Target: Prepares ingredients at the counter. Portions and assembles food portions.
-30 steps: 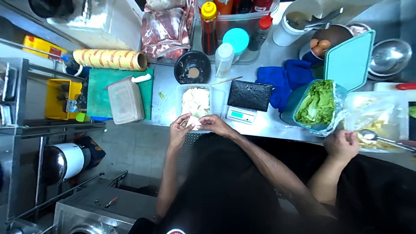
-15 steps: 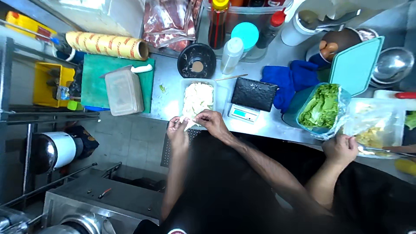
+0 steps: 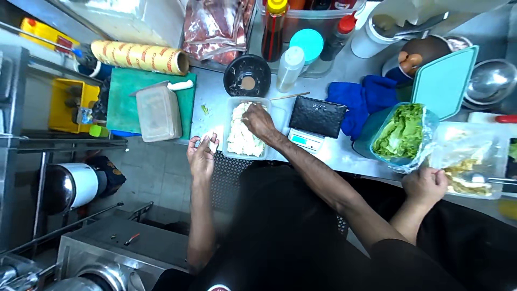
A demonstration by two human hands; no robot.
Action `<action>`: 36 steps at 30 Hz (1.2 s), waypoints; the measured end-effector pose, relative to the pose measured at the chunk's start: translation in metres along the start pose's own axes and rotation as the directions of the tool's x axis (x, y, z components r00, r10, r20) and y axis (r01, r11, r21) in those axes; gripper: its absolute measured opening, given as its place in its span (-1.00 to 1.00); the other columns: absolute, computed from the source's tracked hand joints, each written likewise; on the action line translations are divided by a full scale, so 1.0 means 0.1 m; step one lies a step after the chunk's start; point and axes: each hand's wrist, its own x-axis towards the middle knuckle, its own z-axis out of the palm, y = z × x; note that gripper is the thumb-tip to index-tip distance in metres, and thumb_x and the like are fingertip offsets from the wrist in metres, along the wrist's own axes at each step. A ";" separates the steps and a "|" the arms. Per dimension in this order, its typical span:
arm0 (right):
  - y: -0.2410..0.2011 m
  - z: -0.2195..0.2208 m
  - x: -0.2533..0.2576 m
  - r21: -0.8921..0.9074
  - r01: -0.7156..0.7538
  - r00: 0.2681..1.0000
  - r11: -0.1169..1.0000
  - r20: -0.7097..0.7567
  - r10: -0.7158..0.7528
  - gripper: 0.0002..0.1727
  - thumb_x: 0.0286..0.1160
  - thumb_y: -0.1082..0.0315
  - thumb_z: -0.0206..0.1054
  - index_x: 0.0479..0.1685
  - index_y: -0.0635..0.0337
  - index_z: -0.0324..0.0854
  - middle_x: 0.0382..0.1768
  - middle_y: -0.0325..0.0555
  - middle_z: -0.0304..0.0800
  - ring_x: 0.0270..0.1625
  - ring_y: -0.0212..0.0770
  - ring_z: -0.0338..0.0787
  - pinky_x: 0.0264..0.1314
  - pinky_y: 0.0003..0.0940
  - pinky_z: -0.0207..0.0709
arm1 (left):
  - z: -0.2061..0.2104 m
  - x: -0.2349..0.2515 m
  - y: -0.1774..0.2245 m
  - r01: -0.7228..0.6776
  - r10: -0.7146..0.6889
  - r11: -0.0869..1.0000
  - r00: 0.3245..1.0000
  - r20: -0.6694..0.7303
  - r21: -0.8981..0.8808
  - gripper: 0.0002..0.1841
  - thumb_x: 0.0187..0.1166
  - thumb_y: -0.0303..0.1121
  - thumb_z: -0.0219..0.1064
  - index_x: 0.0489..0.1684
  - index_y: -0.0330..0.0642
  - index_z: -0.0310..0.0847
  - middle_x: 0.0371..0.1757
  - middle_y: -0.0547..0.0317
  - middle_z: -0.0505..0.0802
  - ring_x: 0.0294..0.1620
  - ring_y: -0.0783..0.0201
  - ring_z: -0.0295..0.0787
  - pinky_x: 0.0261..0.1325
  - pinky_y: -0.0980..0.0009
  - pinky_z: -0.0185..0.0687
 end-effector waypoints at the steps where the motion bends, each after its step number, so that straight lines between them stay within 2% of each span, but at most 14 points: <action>1: -0.02 0.07 -0.02 -0.049 0.014 0.994 0.999 0.111 -0.008 -0.65 0.50 0.10 0.44 0.00 0.21 0.82 0.20 0.18 0.72 0.34 0.25 0.63 0.31 0.13 0.59 | 0.00 -0.01 -0.03 0.026 -0.026 1.000 1.000 -0.017 0.011 -0.81 0.65 -0.64 0.23 0.07 -0.20 0.43 0.11 -0.24 0.86 0.11 -0.18 0.90 0.22 -0.06 0.82; 3: -0.04 0.21 -0.07 -0.145 0.027 0.969 0.989 0.246 0.010 -0.55 0.38 0.06 0.54 0.06 0.25 0.79 0.32 0.22 0.64 0.39 0.29 0.57 0.31 0.19 0.54 | 0.02 -0.02 -0.11 0.073 -0.072 0.997 0.997 -0.040 0.021 -0.76 0.67 -0.63 0.22 0.21 -0.23 0.45 0.15 -0.27 0.84 0.14 -0.20 0.88 0.25 -0.08 0.80; 6: 0.00 0.26 -0.16 -0.117 0.091 0.983 0.989 0.172 -0.070 -0.73 0.56 0.17 0.34 -0.05 0.14 0.82 0.08 0.09 0.76 0.26 0.19 0.67 0.22 0.11 0.56 | 0.04 -0.04 -0.20 0.087 -0.085 0.995 0.995 -0.050 0.041 -0.75 0.68 -0.62 0.20 0.25 -0.28 0.50 0.15 -0.27 0.83 0.13 -0.19 0.88 0.23 -0.09 0.81; 10: 0.00 0.02 -0.31 0.417 -0.034 0.999 0.908 0.000 0.037 -0.61 0.73 0.08 0.25 0.18 0.14 0.83 0.13 0.05 0.80 0.19 0.00 0.73 0.33 -0.07 0.59 | 0.01 -0.02 -0.30 0.099 -0.100 0.991 0.995 0.008 0.086 -0.71 0.74 -0.55 0.16 0.36 -0.25 0.51 0.25 -0.22 0.79 0.24 -0.17 0.82 0.32 -0.11 0.74; 14: -0.07 -0.28 -0.40 0.706 -0.205 0.978 0.678 0.128 0.163 -0.55 0.71 0.08 0.30 0.39 0.17 0.71 0.21 0.10 0.73 -0.02 -0.11 0.82 0.07 -0.15 0.75 | 0.17 -0.04 -0.41 0.143 -0.172 0.974 0.971 0.163 0.174 -0.65 0.76 -0.33 0.26 0.45 -0.15 0.53 0.32 -0.12 0.78 0.29 -0.05 0.80 0.36 -0.01 0.73; 17: -0.14 -0.37 -0.52 0.567 -0.026 0.997 0.823 0.073 -0.018 -0.46 0.64 0.06 0.36 0.50 0.18 0.64 0.34 0.17 0.65 0.23 0.02 0.74 0.28 -0.08 0.68 | 0.42 -0.09 -0.51 0.127 -0.195 0.954 0.950 0.244 0.270 -0.61 0.70 -0.26 0.35 0.47 0.00 0.55 0.24 0.14 0.77 0.09 0.24 0.79 0.20 0.22 0.76; 20: -0.14 -0.43 -0.65 0.603 -0.005 1.000 0.798 -0.009 0.013 -0.48 0.72 0.14 0.26 0.58 0.14 0.57 0.49 0.19 0.53 0.37 0.09 0.62 0.43 0.00 0.54 | 0.70 -0.04 -0.63 0.050 -0.105 0.968 0.970 0.219 0.244 -0.64 0.60 -0.52 0.38 0.35 -0.21 0.59 0.09 0.04 0.83 -0.02 0.22 0.83 0.04 0.24 0.82; 23: -0.10 -0.57 -0.75 0.775 -0.159 0.967 0.611 -0.003 0.256 -0.41 0.66 0.18 0.38 0.65 0.13 0.46 0.38 0.06 0.65 0.23 -0.11 0.79 0.16 -0.18 0.80 | 0.93 -0.08 -0.68 0.023 -0.082 0.977 0.959 0.271 0.214 -0.69 0.58 -0.57 0.38 0.26 -0.28 0.60 0.05 0.00 0.84 0.02 0.19 0.83 0.11 0.21 0.80; 26: 0.01 -0.68 -0.88 0.901 -0.191 0.951 0.388 0.073 0.300 -0.60 0.63 0.31 0.39 0.34 0.34 0.66 0.01 0.05 0.87 -0.08 -0.19 0.88 0.05 -0.20 0.81 | 1.08 -0.16 -0.77 -0.006 -0.087 0.975 0.909 0.407 0.221 -0.70 0.58 -0.54 0.40 0.24 -0.29 0.64 0.08 -0.01 0.85 0.07 0.20 0.81 0.23 0.22 0.75; 28: 0.18 -0.74 -0.97 0.911 -0.171 0.939 0.376 0.035 0.342 -0.71 0.62 0.38 0.36 0.17 0.40 0.72 -0.13 0.04 0.88 -0.19 -0.21 0.87 -0.04 -0.22 0.81 | 1.12 -0.17 -0.80 -0.081 -0.076 0.957 0.858 0.509 0.280 -0.64 0.59 -0.50 0.40 0.34 -0.32 0.62 0.25 -0.06 0.81 0.23 0.10 0.77 0.35 0.14 0.70; 30: 0.48 -0.83 -1.09 0.864 -0.215 0.878 0.455 -0.034 0.478 -0.70 0.61 0.35 0.38 0.16 0.37 0.74 -0.13 0.03 0.89 -0.19 -0.22 0.86 -0.06 -0.20 0.80 | 1.03 -0.18 -0.76 -0.253 -0.094 0.826 0.819 0.566 0.504 -0.48 0.56 -0.35 0.48 0.52 -0.16 0.55 0.53 0.05 0.69 0.50 0.06 0.62 0.49 0.08 0.63; 32: 0.90 -0.91 -1.20 0.781 -0.354 0.755 0.514 -0.085 0.650 -0.66 0.62 0.24 0.39 0.19 0.31 0.74 -0.07 0.06 0.90 -0.13 -0.15 0.88 0.01 -0.10 0.79 | 0.82 -0.19 -0.74 -0.452 -0.168 0.490 0.790 0.590 0.745 -0.39 0.52 -0.12 0.53 0.59 0.05 0.52 0.64 0.14 0.59 0.59 0.03 0.54 0.45 -0.04 0.62; 34: 1.35 -0.89 -1.30 0.679 -0.480 0.657 0.556 -0.141 0.740 -0.65 0.62 0.18 0.38 0.16 0.25 0.77 -0.08 0.08 0.90 -0.11 -0.09 0.87 0.06 0.00 0.74 | 0.58 -0.07 -0.89 -0.626 -0.253 0.167 0.720 0.647 0.762 -0.47 0.47 -0.11 0.56 0.45 0.07 0.66 0.65 0.06 0.56 0.60 -0.12 0.47 0.52 -0.19 0.46; 36: 1.64 -0.87 -1.36 0.544 -0.606 0.632 0.580 -0.113 0.766 -0.62 0.62 0.10 0.38 0.19 0.17 0.80 -0.02 0.08 0.91 0.00 0.00 0.87 0.21 0.12 0.66 | 0.38 0.03 -1.02 -0.706 -0.313 -0.016 0.676 0.667 0.708 -0.56 0.42 -0.20 0.59 0.30 0.05 0.74 0.69 0.03 0.49 0.53 -0.18 0.51 0.48 -0.20 0.51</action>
